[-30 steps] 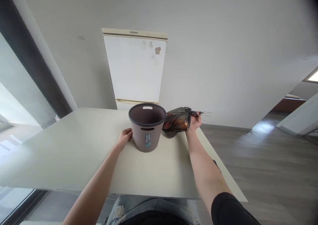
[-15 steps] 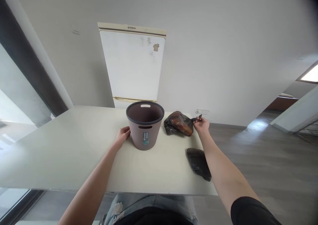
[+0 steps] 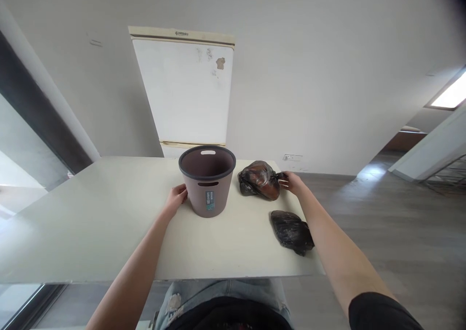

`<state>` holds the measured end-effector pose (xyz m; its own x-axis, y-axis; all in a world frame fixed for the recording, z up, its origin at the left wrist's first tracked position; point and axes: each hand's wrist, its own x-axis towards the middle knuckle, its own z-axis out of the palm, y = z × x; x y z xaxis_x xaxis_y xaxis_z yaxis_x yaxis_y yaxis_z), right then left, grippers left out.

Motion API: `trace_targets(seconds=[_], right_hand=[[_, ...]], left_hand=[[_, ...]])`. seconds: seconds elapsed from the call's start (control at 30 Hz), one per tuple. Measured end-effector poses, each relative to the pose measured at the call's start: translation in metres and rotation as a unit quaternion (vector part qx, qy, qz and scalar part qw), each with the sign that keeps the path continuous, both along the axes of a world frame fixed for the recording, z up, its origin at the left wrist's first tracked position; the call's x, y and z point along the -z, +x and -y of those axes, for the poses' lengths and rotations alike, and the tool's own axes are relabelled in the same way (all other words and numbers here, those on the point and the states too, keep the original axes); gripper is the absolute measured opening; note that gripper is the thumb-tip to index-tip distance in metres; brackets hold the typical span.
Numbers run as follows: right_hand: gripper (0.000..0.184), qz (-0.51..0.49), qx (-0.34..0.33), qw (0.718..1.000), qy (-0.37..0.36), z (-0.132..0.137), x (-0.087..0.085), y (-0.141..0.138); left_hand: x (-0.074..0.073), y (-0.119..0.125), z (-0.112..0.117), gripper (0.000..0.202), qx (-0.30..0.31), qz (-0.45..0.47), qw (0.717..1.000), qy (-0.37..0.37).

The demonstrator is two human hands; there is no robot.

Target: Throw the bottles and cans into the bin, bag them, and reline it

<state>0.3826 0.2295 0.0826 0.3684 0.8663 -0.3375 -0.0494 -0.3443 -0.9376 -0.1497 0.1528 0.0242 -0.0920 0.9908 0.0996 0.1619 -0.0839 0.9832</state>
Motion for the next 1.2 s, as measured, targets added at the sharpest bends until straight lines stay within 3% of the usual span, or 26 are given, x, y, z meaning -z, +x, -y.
trace_targets(seconds=[0.17, 0.27, 0.33, 0.43, 0.5, 0.57, 0.63, 0.7, 0.77, 0.83, 0.87, 0.9, 1.0, 1.07, 1.13, 1.2], right_hand=[[0.016, 0.173, -0.026, 0.985, -0.008, 0.051, -0.021, 0.01], [0.014, 0.242, -0.07, 0.968, 0.002, 0.105, -0.028, 0.017], [0.024, 0.274, -0.117, 0.954, 0.016, 0.146, -0.026, 0.02], [0.068, 0.407, -0.244, 0.878, 0.06, 0.199, -0.007, 0.017], [0.087, 0.468, -0.271, 0.839, 0.062, 0.221, 0.012, 0.007], [0.084, 0.506, -0.24, 0.825, 0.071, 0.23, 0.031, -0.008], [0.07, 0.5, -0.206, 0.835, 0.096, 0.228, 0.043, -0.026], [0.057, 0.449, -0.179, 0.866, 0.127, 0.222, 0.045, -0.045], [0.046, 0.344, -0.143, 0.916, 0.147, 0.216, 0.036, -0.065], [0.043, 0.168, -0.089, 0.968, 0.163, 0.214, 0.019, -0.087], [0.044, 0.052, -0.058, 0.981, 0.178, 0.215, 0.009, -0.098], [0.043, -0.066, -0.033, 0.979, 0.191, 0.217, -0.001, -0.109], [0.037, -0.314, -0.087, 0.926, 0.193, 0.225, -0.03, -0.138], [0.031, -0.38, -0.115, 0.899, 0.187, 0.232, -0.044, -0.152], [0.029, -0.4, -0.116, 0.89, 0.185, 0.239, -0.053, -0.162], [0.028, -0.393, -0.108, 0.895, 0.18, 0.246, -0.06, -0.171]], left_hand=[[-0.001, 0.001, 0.001, 0.026, 0.003, 0.005, 1.0, 0.002], [-0.003, 0.002, 0.003, 0.03, 0.002, 0.017, 1.0, 0.006], [-0.005, 0.003, 0.004, 0.035, 0.004, 0.026, 1.0, 0.006], [-0.007, 0.003, 0.007, 0.037, 0.008, 0.038, 0.999, 0.004], [-0.008, 0.003, 0.01, 0.039, 0.007, 0.045, 0.999, 0.002], [-0.009, 0.004, 0.011, 0.04, 0.001, 0.05, 0.999, 0.004], [-0.011, 0.005, 0.013, 0.041, -0.007, 0.052, 0.999, 0.007], [-0.015, 0.007, 0.015, 0.042, -0.017, 0.051, 0.999, 0.012], [-0.018, 0.008, 0.018, 0.041, -0.04, 0.047, 0.998, 0.023], [-0.023, 0.008, 0.02, 0.039, -0.078, 0.041, 0.995, 0.042], [-0.025, 0.008, 0.022, 0.038, -0.101, 0.037, 0.993, 0.055], [-0.028, 0.007, 0.023, 0.036, -0.126, 0.033, 0.989, 0.07], [-0.041, 0.004, 0.031, 0.028, -0.206, 0.027, 0.969, 0.13], [-0.055, 0.005, 0.041, 0.024, -0.277, 0.033, 0.938, 0.204], [-0.075, 0.014, 0.061, 0.02, -0.342, 0.032, 0.882, 0.324], [-0.096, 0.032, 0.091, 0.018, -0.344, 0.0, 0.828, 0.443]])
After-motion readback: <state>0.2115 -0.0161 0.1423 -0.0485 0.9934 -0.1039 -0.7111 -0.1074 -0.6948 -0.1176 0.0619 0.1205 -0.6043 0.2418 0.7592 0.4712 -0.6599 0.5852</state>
